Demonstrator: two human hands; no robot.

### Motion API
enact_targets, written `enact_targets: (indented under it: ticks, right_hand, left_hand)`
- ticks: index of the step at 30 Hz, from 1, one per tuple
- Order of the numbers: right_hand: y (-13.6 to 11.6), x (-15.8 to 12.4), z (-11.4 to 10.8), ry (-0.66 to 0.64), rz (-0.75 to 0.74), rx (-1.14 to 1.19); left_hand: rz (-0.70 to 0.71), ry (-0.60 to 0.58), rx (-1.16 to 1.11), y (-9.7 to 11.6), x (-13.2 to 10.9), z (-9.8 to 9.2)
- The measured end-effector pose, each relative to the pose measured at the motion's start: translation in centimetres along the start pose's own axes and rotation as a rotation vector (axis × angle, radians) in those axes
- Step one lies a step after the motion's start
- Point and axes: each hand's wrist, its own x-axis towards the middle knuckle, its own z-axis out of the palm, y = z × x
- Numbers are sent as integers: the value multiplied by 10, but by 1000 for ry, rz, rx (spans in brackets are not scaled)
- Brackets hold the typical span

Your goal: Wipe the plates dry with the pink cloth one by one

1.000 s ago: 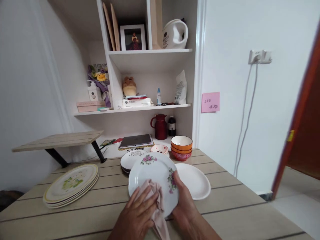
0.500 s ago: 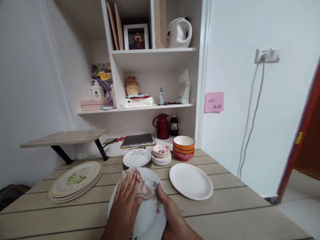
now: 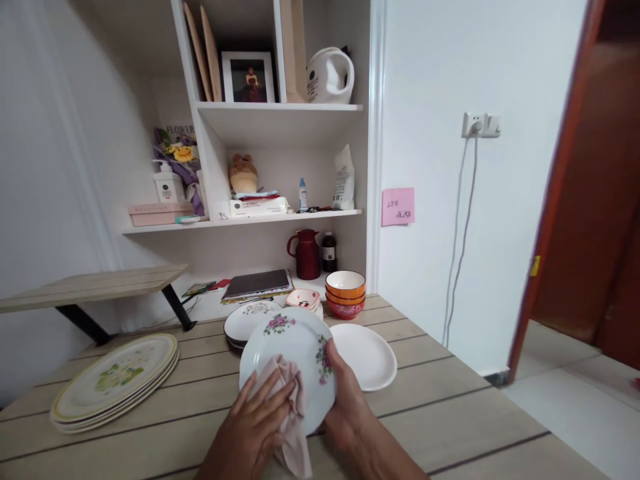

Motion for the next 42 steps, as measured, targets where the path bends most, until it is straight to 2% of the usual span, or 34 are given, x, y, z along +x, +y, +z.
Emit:
enact_targets:
  ticks: [2,4,7,11,14,19,22,26,29,32,35,38,42]
  right_hand:
    - [-3,-1,1,25,-45,10]
    - [2,-2,1,33,-28,15]
    - [20,-6,-1,-33,118,14]
    - [40,-9,-2,-166,330,9]
    - [46,-8,-1,-175,374,12]
    - [43,-6,-1,-129,382,6]
    - [31,-7,2,-40,294,-28]
    - [6,-8,8,63,77,-10]
    - [-3,-9,11,109,-37,10]
    - [3,-10,9,106,-29,-2]
    - [18,-11,4,85,55,-65]
    - [32,-14,1,25,181,-110]
    - [42,-16,3,-33,278,-109]
  left_hand:
    - [-86,73,128,-5,-2,1]
    - [-178,115,227,-9,-6,2]
    - [-316,131,294,-11,-12,4]
    - [-438,90,242,-10,-17,5]
    - [-394,19,127,-7,-14,3]
    - [-142,-75,-52,0,0,-4]
    - [-17,-46,-108,6,6,-4]
    - [38,30,-82,4,5,-2]
    - [-32,47,21,-4,-2,-2]
    - [-215,78,161,-12,-9,-3]
    - [-351,96,222,-15,-14,-3]
    - [-423,65,191,-14,-16,-3]
    - [-407,-3,67,-5,-10,-7]
